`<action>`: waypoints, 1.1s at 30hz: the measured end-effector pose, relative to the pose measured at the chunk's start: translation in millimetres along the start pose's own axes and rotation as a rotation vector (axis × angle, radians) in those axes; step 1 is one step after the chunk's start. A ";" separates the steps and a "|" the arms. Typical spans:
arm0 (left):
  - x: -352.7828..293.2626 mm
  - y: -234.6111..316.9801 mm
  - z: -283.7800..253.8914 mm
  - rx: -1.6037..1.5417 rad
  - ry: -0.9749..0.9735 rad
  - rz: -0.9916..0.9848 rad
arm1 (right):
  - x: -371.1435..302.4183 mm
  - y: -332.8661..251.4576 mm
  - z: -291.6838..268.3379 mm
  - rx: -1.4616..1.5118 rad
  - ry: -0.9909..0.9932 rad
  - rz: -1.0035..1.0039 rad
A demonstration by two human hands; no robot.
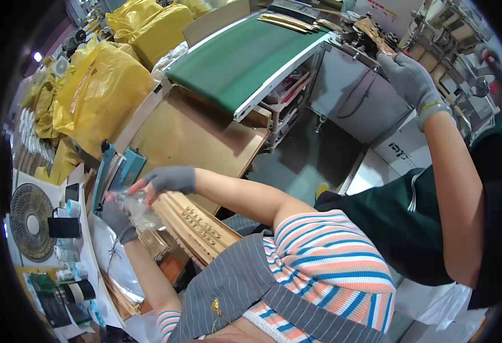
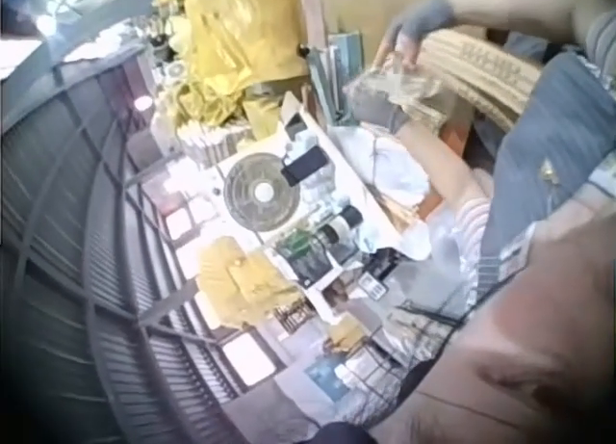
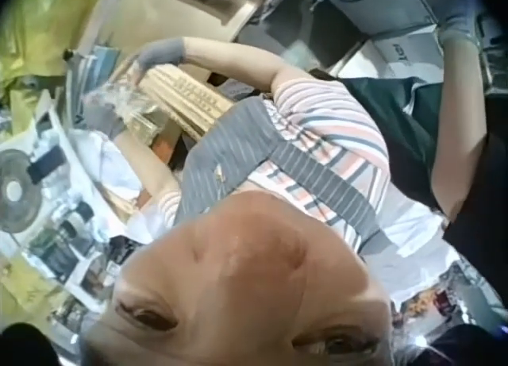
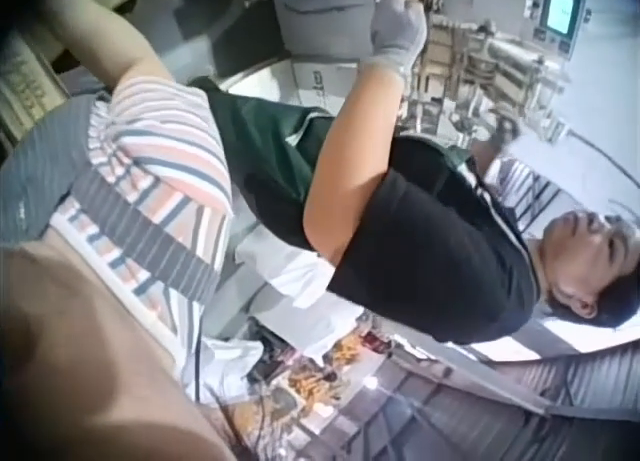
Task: The recorder is taking wooden sticks and placing them into plastic bags at a workstation.
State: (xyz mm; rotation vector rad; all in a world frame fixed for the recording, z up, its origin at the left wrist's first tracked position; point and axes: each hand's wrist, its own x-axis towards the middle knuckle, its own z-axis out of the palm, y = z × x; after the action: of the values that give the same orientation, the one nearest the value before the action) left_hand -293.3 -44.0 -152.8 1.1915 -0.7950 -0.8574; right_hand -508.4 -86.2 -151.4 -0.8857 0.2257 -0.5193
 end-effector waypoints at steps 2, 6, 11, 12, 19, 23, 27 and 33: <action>-4.9 10.2 45.3 0.401 -0.280 0.254 | 30.5 9.5 -19.4 -0.424 -0.051 -0.111; -69.8 9.4 60.5 0.607 -0.528 0.486 | 9.1 16.7 -37.3 0.065 0.105 -0.111; -145.9 -58.4 20.1 0.394 -0.212 0.395 | -100.6 61.8 16.3 0.149 0.225 0.094; -159.0 -50.2 21.2 0.473 -0.356 0.460 | -116.1 85.8 8.7 0.049 0.221 0.067; -96.8 11.2 73.1 0.572 -0.380 0.223 | -67.6 -0.6 -14.4 -1.572 0.868 -0.709; -9.1 55.9 92.0 0.503 -0.315 0.301 | -39.9 -67.3 23.7 -1.562 0.576 -1.010; 40.5 60.9 55.2 0.818 -0.562 0.097 | -13.3 -124.5 4.2 -1.903 0.723 -0.144; 39.2 77.8 79.1 0.704 -0.422 0.308 | -4.4 -141.3 -24.7 -1.668 0.777 -0.351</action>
State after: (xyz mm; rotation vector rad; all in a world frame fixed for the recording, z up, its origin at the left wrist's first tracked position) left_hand -333.8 -101.8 -58.7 1.4522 -1.6740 -0.5844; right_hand -569.7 -174.0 -56.0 -2.3298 1.3514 -0.9888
